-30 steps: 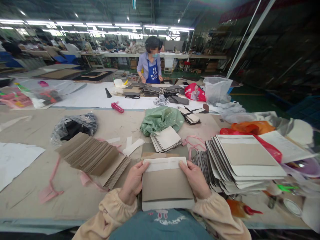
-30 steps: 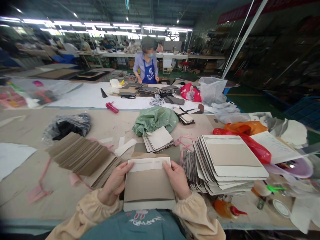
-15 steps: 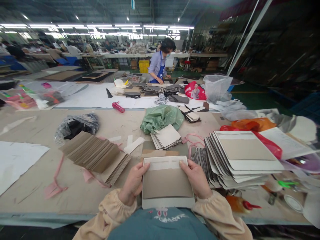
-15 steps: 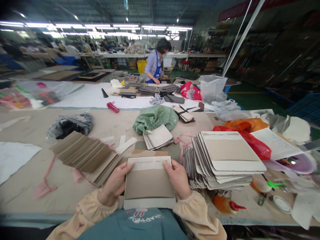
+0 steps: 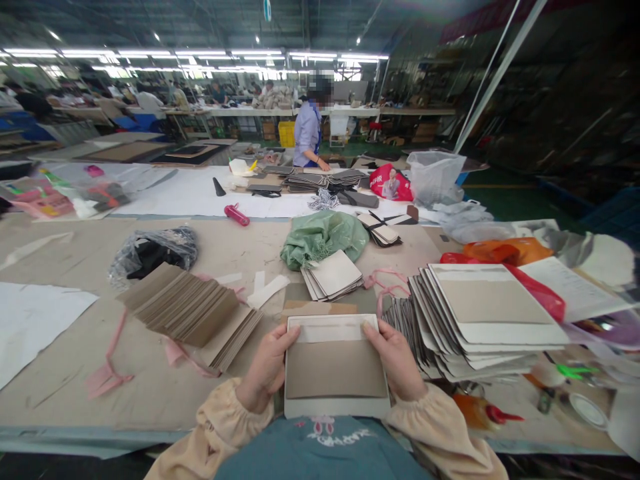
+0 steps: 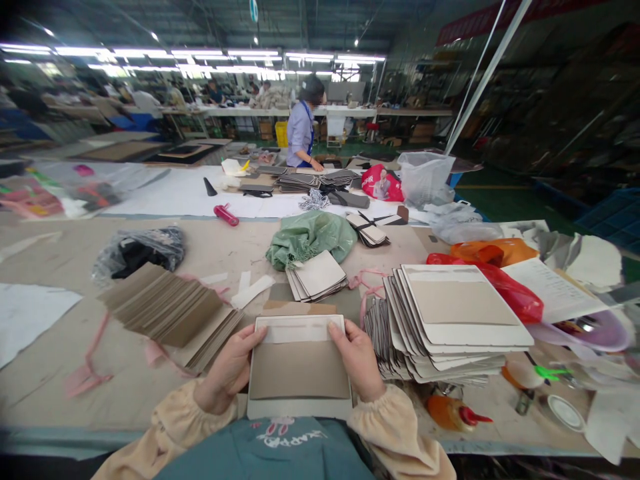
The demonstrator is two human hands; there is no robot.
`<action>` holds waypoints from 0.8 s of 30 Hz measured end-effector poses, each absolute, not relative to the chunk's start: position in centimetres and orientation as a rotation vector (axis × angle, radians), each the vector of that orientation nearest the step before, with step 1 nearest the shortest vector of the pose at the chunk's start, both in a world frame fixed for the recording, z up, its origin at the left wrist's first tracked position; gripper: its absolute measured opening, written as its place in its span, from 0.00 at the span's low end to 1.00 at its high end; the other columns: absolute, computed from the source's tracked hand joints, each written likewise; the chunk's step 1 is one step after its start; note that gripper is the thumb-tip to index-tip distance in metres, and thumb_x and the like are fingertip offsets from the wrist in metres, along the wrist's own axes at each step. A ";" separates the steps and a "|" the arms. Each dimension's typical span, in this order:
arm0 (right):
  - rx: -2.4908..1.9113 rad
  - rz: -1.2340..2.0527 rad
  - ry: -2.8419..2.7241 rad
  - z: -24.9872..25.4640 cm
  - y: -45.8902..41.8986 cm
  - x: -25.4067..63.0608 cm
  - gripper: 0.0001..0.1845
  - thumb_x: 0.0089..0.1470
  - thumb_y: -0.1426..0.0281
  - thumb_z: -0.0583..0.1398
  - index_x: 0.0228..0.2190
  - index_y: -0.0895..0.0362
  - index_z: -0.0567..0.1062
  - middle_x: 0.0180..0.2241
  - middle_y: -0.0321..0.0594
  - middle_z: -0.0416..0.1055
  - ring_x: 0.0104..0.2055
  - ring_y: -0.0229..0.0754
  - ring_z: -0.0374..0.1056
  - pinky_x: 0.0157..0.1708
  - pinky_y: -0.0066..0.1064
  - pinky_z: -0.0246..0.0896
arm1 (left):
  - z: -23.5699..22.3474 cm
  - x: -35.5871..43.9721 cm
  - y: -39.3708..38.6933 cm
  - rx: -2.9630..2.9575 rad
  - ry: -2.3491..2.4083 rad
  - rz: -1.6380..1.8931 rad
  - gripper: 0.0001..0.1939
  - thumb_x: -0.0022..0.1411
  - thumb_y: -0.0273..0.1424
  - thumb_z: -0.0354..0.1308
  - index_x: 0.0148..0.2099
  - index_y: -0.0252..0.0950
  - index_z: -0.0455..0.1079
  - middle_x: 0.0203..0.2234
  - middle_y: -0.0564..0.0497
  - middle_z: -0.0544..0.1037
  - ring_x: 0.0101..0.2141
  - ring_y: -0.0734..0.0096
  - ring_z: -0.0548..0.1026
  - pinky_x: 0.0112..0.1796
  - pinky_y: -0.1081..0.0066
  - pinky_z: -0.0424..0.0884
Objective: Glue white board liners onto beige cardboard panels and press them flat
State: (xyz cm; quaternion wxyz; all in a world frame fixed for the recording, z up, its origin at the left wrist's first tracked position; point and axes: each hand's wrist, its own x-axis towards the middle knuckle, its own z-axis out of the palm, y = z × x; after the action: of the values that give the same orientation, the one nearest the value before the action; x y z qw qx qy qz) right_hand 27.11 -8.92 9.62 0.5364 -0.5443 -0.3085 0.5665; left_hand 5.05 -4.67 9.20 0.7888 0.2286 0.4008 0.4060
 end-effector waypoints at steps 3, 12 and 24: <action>-1.336 1.261 -0.813 9.6 -8.7 27.5 0.22 0.47 0.55 0.63 0.41 0.55 0.74 0.36 0.41 0.75 0.36 0.46 0.69 0.34 0.33 0.64 | 9.3 5.2 -4.6 0.504 0.860 0.873 0.20 0.51 0.35 0.65 0.46 0.31 0.71 0.33 0.44 0.80 0.31 0.63 0.78 0.32 0.68 0.74; -1.350 1.260 -0.760 9.5 -8.6 27.7 0.17 0.46 0.56 0.64 0.33 0.56 0.75 0.29 0.37 0.73 0.29 0.40 0.65 0.29 0.29 0.59 | 9.5 5.5 -4.4 0.473 0.836 0.854 0.19 0.51 0.33 0.66 0.45 0.32 0.71 0.34 0.45 0.80 0.34 0.61 0.78 0.34 0.68 0.74; -1.402 1.160 -0.833 9.7 -7.6 28.2 0.16 0.49 0.56 0.61 0.29 0.56 0.72 0.24 0.34 0.65 0.27 0.36 0.57 0.25 0.25 0.50 | 9.9 5.7 -4.3 0.518 0.830 0.835 0.18 0.54 0.33 0.64 0.46 0.31 0.71 0.34 0.43 0.80 0.33 0.62 0.78 0.34 0.67 0.74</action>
State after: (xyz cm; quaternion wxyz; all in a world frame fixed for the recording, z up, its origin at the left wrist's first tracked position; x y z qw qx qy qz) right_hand 28.20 -7.63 9.74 0.5396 -0.5898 -0.3505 0.4880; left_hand 5.70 -4.28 9.94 0.8002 0.2417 0.3872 0.3891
